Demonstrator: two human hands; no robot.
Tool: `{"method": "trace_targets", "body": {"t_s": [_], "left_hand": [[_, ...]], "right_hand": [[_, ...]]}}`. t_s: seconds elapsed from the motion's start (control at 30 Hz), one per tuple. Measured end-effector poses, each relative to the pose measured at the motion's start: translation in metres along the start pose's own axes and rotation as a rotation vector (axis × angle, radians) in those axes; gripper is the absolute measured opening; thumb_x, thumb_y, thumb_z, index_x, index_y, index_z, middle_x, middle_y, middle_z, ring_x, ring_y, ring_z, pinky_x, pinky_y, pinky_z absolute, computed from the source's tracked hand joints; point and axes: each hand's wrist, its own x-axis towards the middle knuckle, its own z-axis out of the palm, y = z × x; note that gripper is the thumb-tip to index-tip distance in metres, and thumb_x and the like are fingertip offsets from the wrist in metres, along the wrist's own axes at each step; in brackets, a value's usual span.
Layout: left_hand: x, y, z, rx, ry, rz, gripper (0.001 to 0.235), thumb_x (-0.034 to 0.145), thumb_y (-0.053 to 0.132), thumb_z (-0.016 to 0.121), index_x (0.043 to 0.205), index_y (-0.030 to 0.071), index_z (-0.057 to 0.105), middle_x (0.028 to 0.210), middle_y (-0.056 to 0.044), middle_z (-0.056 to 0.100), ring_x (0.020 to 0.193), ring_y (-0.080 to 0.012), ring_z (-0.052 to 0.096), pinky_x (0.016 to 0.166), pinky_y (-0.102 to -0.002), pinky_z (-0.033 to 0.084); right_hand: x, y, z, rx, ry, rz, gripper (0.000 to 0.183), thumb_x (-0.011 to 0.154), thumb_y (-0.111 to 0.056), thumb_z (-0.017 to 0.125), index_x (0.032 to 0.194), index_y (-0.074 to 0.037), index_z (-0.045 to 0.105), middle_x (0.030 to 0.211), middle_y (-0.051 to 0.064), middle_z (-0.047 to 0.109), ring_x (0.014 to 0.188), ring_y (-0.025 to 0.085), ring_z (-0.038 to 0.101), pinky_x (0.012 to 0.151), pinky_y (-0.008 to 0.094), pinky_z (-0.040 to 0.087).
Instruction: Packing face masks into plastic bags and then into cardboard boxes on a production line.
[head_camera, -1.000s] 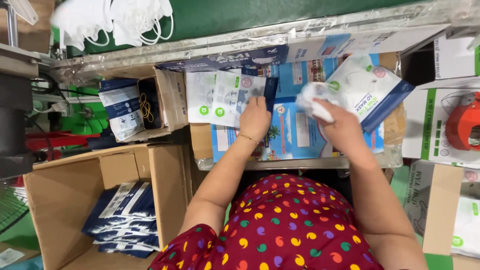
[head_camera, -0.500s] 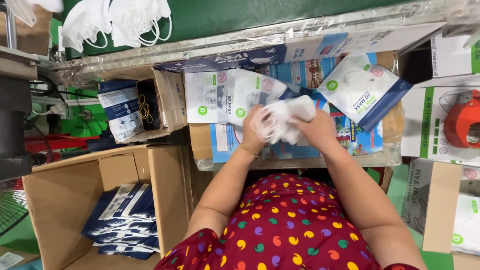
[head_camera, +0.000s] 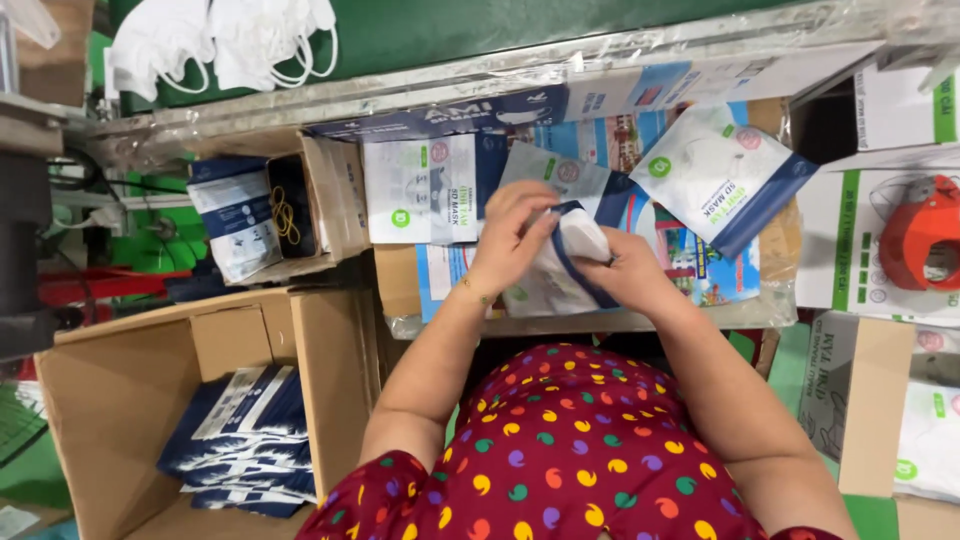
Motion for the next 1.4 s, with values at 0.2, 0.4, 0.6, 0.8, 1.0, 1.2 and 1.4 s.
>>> {"method": "trace_targets", "body": {"t_s": [0.2,0.4,0.6,0.8,1.0,1.2,1.4], "left_hand": [[-0.010,-0.005,0.003,0.049,0.070,-0.014,0.003,0.094,0.014,0.072,0.096,0.012,0.071,0.104,-0.001,0.072,0.118,-0.0274,0.063,0.111,-0.046,0.040],[-0.007,0.024,0.032,0.199,-0.153,0.145,0.013,0.091,0.015,0.071,0.099,0.009,0.063,0.100,-0.006,0.066,0.114,-0.0288,0.060,0.116,-0.054,0.031],[-0.016,-0.007,0.029,0.156,0.143,-0.166,0.012,0.102,0.018,0.064,0.099,0.008,0.059,0.097,-0.010,0.064,0.098,-0.0327,0.059,0.095,-0.046,0.044],[0.001,0.029,0.001,0.030,-0.318,-0.133,0.018,0.090,0.024,0.073,0.092,0.006,0.068,0.082,-0.012,0.065,0.079,-0.0353,0.063,0.071,-0.043,0.046],[-0.012,0.022,0.008,0.182,-0.306,-0.006,0.020,0.094,0.021,0.071,0.085,0.005,0.062,0.083,-0.011,0.061,0.083,-0.0331,0.061,0.079,-0.043,0.045],[-0.006,0.022,-0.004,0.109,-0.194,-0.040,0.010,0.091,0.016,0.068,0.095,0.007,0.070,0.091,-0.008,0.068,0.090,-0.0332,0.064,0.084,-0.044,0.047],[-0.003,-0.010,-0.009,0.292,0.089,-0.258,0.026,0.099,0.022,0.067,0.118,0.005,0.068,0.120,-0.016,0.067,0.113,-0.0370,0.061,0.099,-0.044,0.049]], "right_hand": [[0.004,0.033,-0.006,0.129,-0.157,-0.116,0.032,0.083,-0.003,0.065,0.115,-0.006,0.067,0.106,0.006,0.066,0.096,0.015,0.062,0.084,0.032,0.052],[0.007,0.050,-0.004,-0.710,-0.234,-0.104,0.018,0.074,-0.012,0.076,0.091,-0.004,0.076,0.105,0.020,0.067,0.095,0.040,0.066,0.084,0.046,0.053],[0.001,-0.001,-0.014,-0.311,0.060,-0.372,0.024,0.087,-0.017,0.075,0.105,0.000,0.073,0.105,0.019,0.070,0.096,0.037,0.068,0.094,0.045,0.049],[0.001,-0.017,-0.021,-0.075,0.172,-0.397,0.020,0.089,-0.010,0.070,0.104,0.000,0.063,0.123,0.019,0.062,0.098,0.027,0.066,0.082,0.033,0.052],[0.002,0.008,-0.011,-0.215,0.064,-0.193,0.013,0.091,-0.005,0.064,0.103,-0.003,0.070,0.091,0.012,0.070,0.083,0.024,0.069,0.074,0.034,0.053],[0.006,-0.008,-0.027,-0.288,-0.016,-0.200,0.012,0.088,-0.007,0.067,0.099,-0.004,0.071,0.087,0.012,0.070,0.081,0.026,0.069,0.072,0.036,0.052],[-0.003,0.077,-0.082,0.322,0.543,0.098,0.015,0.109,-0.011,0.064,0.111,0.002,0.071,0.100,0.004,0.067,0.087,0.011,0.058,0.077,0.028,0.047]]}}
